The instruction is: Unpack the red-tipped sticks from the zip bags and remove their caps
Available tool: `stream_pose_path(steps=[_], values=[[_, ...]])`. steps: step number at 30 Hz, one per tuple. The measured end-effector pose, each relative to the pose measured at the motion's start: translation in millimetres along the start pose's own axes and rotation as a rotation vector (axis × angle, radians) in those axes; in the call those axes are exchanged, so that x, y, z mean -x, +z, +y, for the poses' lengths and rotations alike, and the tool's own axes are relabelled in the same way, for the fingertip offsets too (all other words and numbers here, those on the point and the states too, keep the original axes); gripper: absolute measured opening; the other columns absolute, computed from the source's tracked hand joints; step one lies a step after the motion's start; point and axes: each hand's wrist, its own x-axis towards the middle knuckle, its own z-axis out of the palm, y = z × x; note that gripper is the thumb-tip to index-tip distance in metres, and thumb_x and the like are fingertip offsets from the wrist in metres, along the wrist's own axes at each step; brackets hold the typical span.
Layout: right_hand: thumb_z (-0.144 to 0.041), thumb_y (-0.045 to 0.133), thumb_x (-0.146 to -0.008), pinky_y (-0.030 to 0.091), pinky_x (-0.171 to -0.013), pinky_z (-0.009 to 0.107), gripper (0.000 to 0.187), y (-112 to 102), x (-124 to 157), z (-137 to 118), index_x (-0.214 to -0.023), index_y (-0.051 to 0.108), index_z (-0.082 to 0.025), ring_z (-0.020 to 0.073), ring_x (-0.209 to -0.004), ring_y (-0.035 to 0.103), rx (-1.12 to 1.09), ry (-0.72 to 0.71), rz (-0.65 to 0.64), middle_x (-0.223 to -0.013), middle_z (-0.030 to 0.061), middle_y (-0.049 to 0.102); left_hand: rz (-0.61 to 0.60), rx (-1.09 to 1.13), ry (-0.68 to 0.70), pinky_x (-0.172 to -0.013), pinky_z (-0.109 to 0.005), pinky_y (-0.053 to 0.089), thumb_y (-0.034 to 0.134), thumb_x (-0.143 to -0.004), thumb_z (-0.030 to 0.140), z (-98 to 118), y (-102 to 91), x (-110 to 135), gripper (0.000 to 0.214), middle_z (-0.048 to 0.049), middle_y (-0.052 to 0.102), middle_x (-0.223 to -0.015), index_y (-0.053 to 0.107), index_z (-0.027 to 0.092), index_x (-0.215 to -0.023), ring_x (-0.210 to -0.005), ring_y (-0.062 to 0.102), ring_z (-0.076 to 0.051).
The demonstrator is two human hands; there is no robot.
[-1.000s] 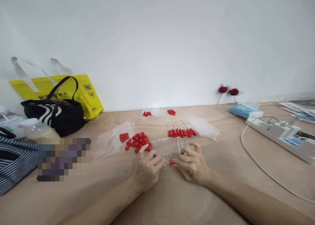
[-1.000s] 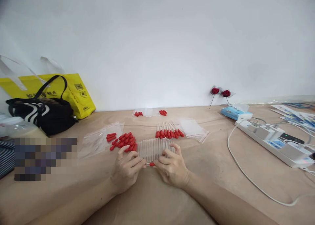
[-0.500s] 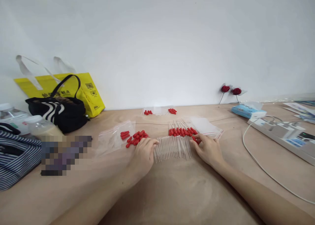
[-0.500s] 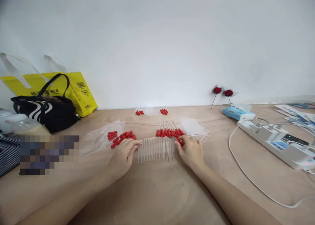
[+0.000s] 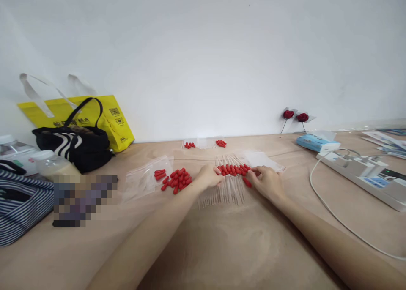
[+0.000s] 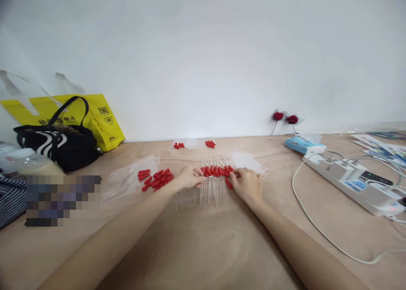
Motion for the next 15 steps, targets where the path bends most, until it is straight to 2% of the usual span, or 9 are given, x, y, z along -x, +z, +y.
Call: stream_pose_path(steps=[5,10,15], values=[[-0.042,0.041,-0.081,0.031,-0.074,0.038,0.033,-2.5,-19.8,3.7,-0.082,0.068,-0.025,0.0245,-0.085,0.057,0.07,0.026,-0.062,-0.086,0.0068,0.066,0.025,-0.064,0.006,-0.05,-0.02,0.042,0.065,-0.063,0.019,5.1,3.7,2.0,0.011,0.0036,0.058,-0.045,0.056,0.016,-0.069,-0.051,0.06,-0.013],[-0.045,0.041,-0.079,0.03,-0.075,0.042,0.035,1.1,-30.7,-3.6,-0.08,0.069,-0.024,0.0275,-0.086,0.056,0.132,0.053,-0.135,-0.083,0.0087,0.067,0.076,-0.124,0.036,-0.05,-0.02,0.039,0.064,-0.062,0.018,2.0,6.5,2.1,0.016,0.0048,0.058,-0.045,0.055,0.017,-0.075,-0.052,0.06,-0.013],[-0.043,0.044,-0.076,0.03,-0.075,0.042,0.032,6.9,-35.0,-4.5,-0.077,0.069,-0.023,0.0274,-0.083,0.057,0.142,0.106,-0.152,-0.08,0.0097,0.067,0.148,-0.17,0.082,-0.051,-0.02,0.037,0.064,-0.062,0.019,-1.0,8.0,1.0,0.018,0.0033,0.06,-0.052,0.054,0.017,-0.077,-0.058,0.06,-0.014]])
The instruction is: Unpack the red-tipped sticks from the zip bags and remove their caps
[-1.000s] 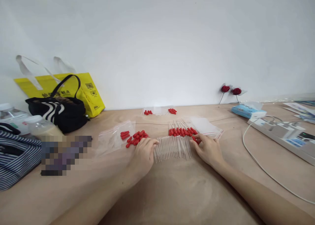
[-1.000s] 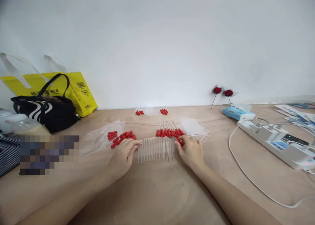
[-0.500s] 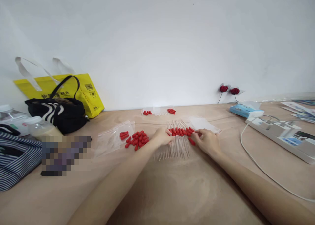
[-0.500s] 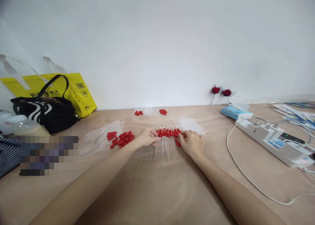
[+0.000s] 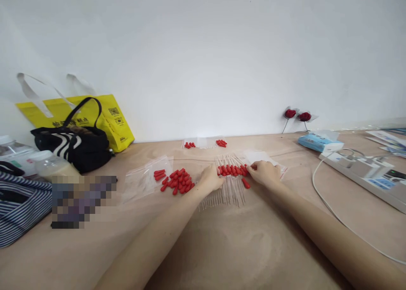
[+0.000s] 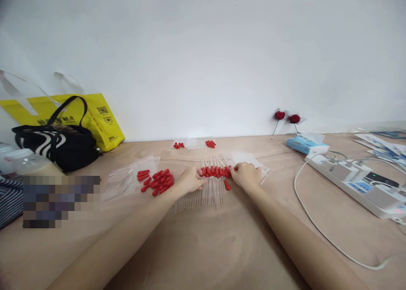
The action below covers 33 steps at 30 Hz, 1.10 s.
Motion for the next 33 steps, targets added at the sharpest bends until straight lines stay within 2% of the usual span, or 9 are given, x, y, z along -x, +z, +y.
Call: stream_pose_path(steps=[5,9,11,13,15,17,22,27,33], values=[[-0.036,0.041,-0.079,0.031,-0.073,0.039,0.031,-1.5,-1.5,-0.1,-0.074,0.068,-0.021,0.0251,-0.079,0.058,-0.023,0.026,0.024,-0.077,0.0096,0.067,0.091,-0.015,0.097,-0.054,-0.023,0.039,0.057,-0.071,0.024,-4.4,-13.3,11.3,0.018,0.0005,0.062,-0.064,0.052,0.017,-0.087,-0.063,0.059,-0.015],[-0.036,0.04,-0.08,0.03,-0.072,0.037,0.03,-8.4,7.3,0.5,-0.075,0.066,-0.021,0.0239,-0.083,0.056,-0.09,-0.004,0.085,-0.083,0.0069,0.066,0.186,-0.061,0.234,-0.062,-0.027,0.042,0.053,-0.075,0.022,-23.9,-26.5,32.8,0.011,-0.0005,0.062,-0.072,0.053,0.018,-0.086,-0.069,0.058,-0.016],[-0.037,0.042,-0.081,0.03,-0.071,0.034,0.028,-11.2,19.0,1.2,-0.075,0.064,-0.021,0.022,-0.082,0.054,-0.205,-0.14,0.142,-0.081,0.0051,0.065,0.325,-0.183,0.431,-0.069,-0.031,0.042,0.052,-0.076,0.022,-38.2,-31.2,46.1,0.009,-0.003,0.063,-0.078,0.056,0.017,-0.082,-0.076,0.057,-0.019],[-0.036,0.042,-0.082,0.03,-0.069,0.032,0.026,-12.4,35.6,0.5,-0.074,0.062,-0.021,0.0194,-0.079,0.053,-0.325,-0.35,0.187,-0.078,0.0035,0.064,0.472,-0.328,0.635,-0.076,-0.035,0.041,0.05,-0.079,0.022,-51.5,-34.0,59.7,0.015,-0.0062,0.063,-0.088,0.059,0.017,-0.089,-0.084,0.055,-0.021],[-0.032,0.044,-0.083,0.029,-0.07,0.031,0.022,-12.1,54.0,-2.9,-0.076,0.061,-0.021,0.0172,-0.076,0.051,-0.369,-0.538,0.202,-0.077,0.0021,0.062,0.593,-0.438,0.773,-0.079,-0.037,0.039,0.048,-0.081,0.023,-60.7,-34.8,72.0,0.023,-0.009,0.062,-0.097,0.059,0.017,-0.101,-0.089,0.053,-0.023],[-0.028,0.045,-0.083,0.027,-0.07,0.031,0.017,-10.6,70.4,-9.0,-0.079,0.061,-0.022,0.0161,-0.076,0.049,-0.372,-0.676,0.213,-0.076,0.0015,0.061,0.652,-0.492,0.858,-0.082,-0.038,0.036,0.048,-0.083,0.022,-64.5,-33.5,81.6,0.026,-0.0092,0.062,-0.101,0.057,0.018,-0.107,-0.093,0.052,-0.022],[-0.024,0.046,-0.084,0.024,-0.068,0.031,0.016,-4.5,90.4,-26.1,-0.078,0.06,-0.02,0.0146,-0.07,0.045,-0.389,-0.851,0.276,-0.072,0.0011,0.059,0.611,-0.452,0.919,-0.088,-0.041,0.03,0.049,-0.084,0.022,-61.2,-24.0,89.6,0.019,-0.0017,0.067,-0.083,0.061,0.022,-0.099,-0.082,0.056,-0.018],[-0.022,0.046,-0.083,0.025,-0.071,0.032,0.014,-0.4,92.6,-31.2,-0.081,0.06,-0.02,0.0139,-0.07,0.045,-0.41,-0.909,0.299,-0.072,0.0009,0.06,0.578,-0.42,0.947,-0.087,-0.041,0.029,0.048,-0.085,0.019,-60.0,-15.4,85.7,0.015,0.0032,0.064,-0.067,0.062,0.02,-0.084,-0.067,0.054,-0.013],[-0.03,0.055,-0.08,0.024,-0.077,0.034,0.014,5.6,90.9,-31.5,-0.09,0.061,-0.023,0.0139,-0.074,0.047,-0.382,-0.935,0.356,-0.077,-0.0001,0.063,0.591,-0.44,0.944,-0.088,-0.041,0.029,0.046,-0.085,0.018,-57.7,-12.0,85.1,0.017,0.0037,0.061,-0.06,0.062,0.02,-0.078,-0.064,0.052,-0.013]])
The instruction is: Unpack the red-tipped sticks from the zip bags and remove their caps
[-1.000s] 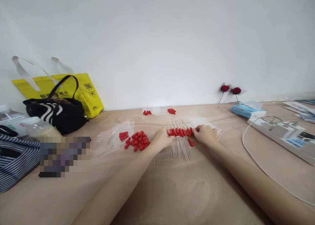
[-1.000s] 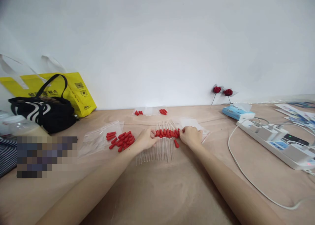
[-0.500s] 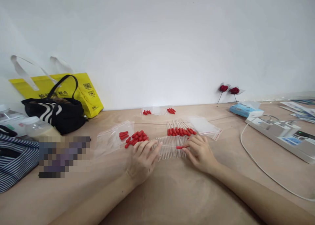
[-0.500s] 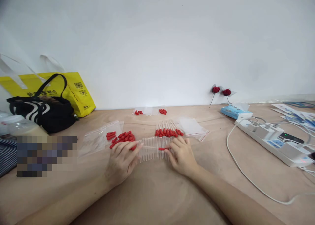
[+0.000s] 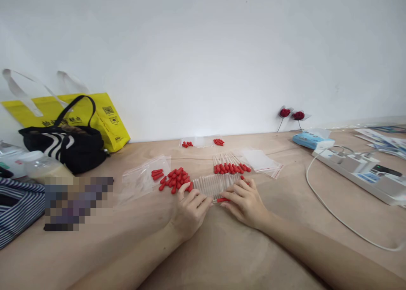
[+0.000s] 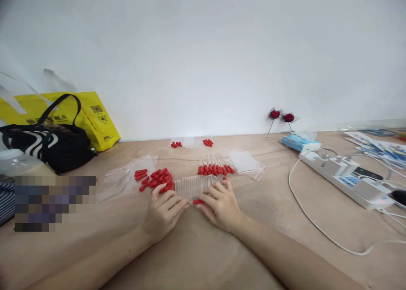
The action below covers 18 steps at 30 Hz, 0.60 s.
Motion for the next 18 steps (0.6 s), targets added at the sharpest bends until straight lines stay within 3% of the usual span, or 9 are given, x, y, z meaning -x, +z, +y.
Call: stream_pose_path(steps=[7,13,18], values=[[-0.024,0.053,-0.081,0.025,-0.076,0.034,0.013,5.1,-0.9,-3.9,-0.089,0.063,-0.02,0.0126,-0.068,0.043,0.051,-0.055,0.047,-0.064,-0.0009,0.058,-0.012,-0.001,0.023,-0.093,-0.044,0.025,0.048,-0.085,0.023,2.2,2.3,-2.2,0.014,0.0037,0.062,-0.063,0.062,0.02,-0.085,-0.065,0.052,-0.013],[-0.019,0.046,-0.082,0.024,-0.075,0.035,0.017,0.8,-2.4,-8.7,-0.08,0.063,-0.019,0.0125,-0.065,0.042,0.085,-0.122,0.043,-0.057,-0.0011,0.054,-0.034,-0.059,0.064,-0.091,-0.042,0.026,0.046,-0.086,0.024,2.4,-1.1,-3.3,0.023,0.0042,0.056,-0.055,0.059,0.019,-0.068,-0.063,0.049,-0.013],[-0.018,0.045,-0.081,0.023,-0.076,0.036,0.018,-1.3,-1.1,-9.0,-0.078,0.063,-0.021,0.0122,-0.063,0.042,0.072,-0.142,0.034,-0.053,-0.0026,0.051,-0.015,-0.059,0.065,-0.09,-0.043,0.026,0.045,-0.086,0.024,2.2,-2.6,-1.2,0.023,0.0042,0.056,-0.055,0.058,0.019,-0.068,-0.065,0.048,-0.013]])
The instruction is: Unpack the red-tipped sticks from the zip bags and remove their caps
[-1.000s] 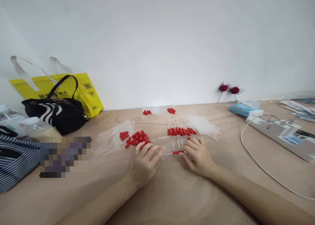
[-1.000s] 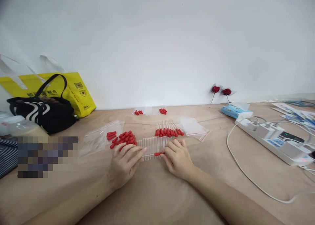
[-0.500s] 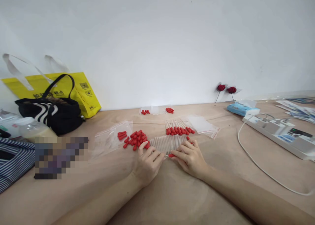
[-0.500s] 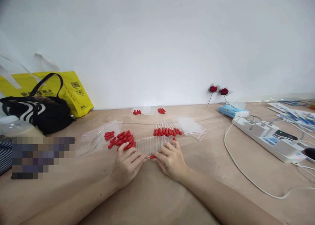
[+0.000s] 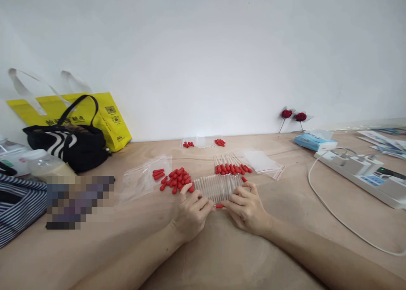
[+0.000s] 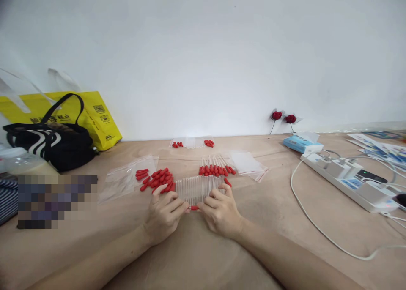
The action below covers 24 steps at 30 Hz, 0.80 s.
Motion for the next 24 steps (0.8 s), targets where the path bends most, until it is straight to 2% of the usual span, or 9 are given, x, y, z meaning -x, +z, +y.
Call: stream_pose_path(steps=[8,12,15,18,21,22,24], values=[[-0.017,0.049,-0.077,0.023,-0.083,0.039,0.014,-0.8,3.5,2.5,-0.076,0.062,-0.02,0.0122,-0.065,0.043,-0.052,0.021,0.001,-0.053,-0.0034,0.05,0.003,0.022,-0.023,-0.086,-0.042,0.028,0.044,-0.087,0.023,0.4,-2.0,0.1,0.023,0.0037,0.057,-0.055,0.058,0.018,-0.069,-0.065,0.049,-0.014],[-0.017,0.05,-0.078,0.025,-0.082,0.037,0.013,-4.9,5.3,6.0,-0.077,0.063,-0.02,0.0123,-0.066,0.045,-0.073,0.118,0.026,-0.058,-0.0025,0.054,0.005,0.046,-0.126,-0.082,-0.04,0.029,0.044,-0.086,0.02,-4.9,-5.4,3.9,0.024,0.0032,0.059,-0.057,0.058,0.018,-0.067,-0.062,0.049,-0.013],[-0.023,0.051,-0.081,0.026,-0.078,0.035,0.013,-9.0,3.2,9.6,-0.083,0.064,-0.024,0.0122,-0.068,0.047,-0.069,0.186,0.031,-0.07,-0.0012,0.059,0.01,0.103,-0.186,-0.07,-0.034,0.031,0.045,-0.086,0.021,-7.5,-6.7,4.5,0.02,0.002,0.062,-0.063,0.059,0.02,-0.072,-0.064,0.05,-0.014],[-0.027,0.049,-0.083,0.026,-0.072,0.032,0.016,-12.8,1.8,20.2,-0.086,0.064,-0.025,0.0131,-0.07,0.05,0.002,0.328,0.057,-0.075,0.0009,0.061,-0.007,0.198,-0.266,-0.063,-0.029,0.033,0.041,-0.087,0.022,-11.1,-6.6,-1.2,0.021,-0.001,0.063,-0.07,0.059,0.018,-0.078,-0.067,0.051,-0.015],[-0.03,0.048,-0.082,0.028,-0.07,0.031,0.017,-15.5,4.8,39.3,-0.086,0.063,-0.023,0.0161,-0.075,0.054,0.073,0.557,0.032,-0.076,0.0014,0.063,-0.081,0.385,-0.421,-0.066,-0.029,0.04,0.037,-0.086,0.019,-17.5,-4.1,-15.6,0.022,-0.0025,0.063,-0.073,0.059,0.017,-0.082,-0.069,0.052,-0.016],[-0.032,0.049,-0.081,0.029,-0.069,0.03,0.017,-15.9,6.5,46.1,-0.084,0.063,-0.022,0.0172,-0.076,0.054,0.092,0.646,0.007,-0.076,0.0014,0.064,-0.127,0.468,-0.503,-0.067,-0.029,0.041,0.037,-0.085,0.017,-19.9,-2.3,-22.4,0.022,-0.0025,0.063,-0.074,0.059,0.017,-0.083,-0.07,0.054,-0.015],[-0.036,0.051,-0.078,0.03,-0.065,0.029,0.019,-16.3,10.1,58.3,-0.08,0.061,-0.021,0.0182,-0.073,0.056,0.114,0.816,-0.06,-0.073,0.0014,0.064,-0.263,0.653,-0.752,-0.069,-0.029,0.043,0.038,-0.084,0.016,-24.4,2.9,-38.0,0.021,-0.0027,0.065,-0.077,0.059,0.016,-0.084,-0.073,0.056,-0.015]])
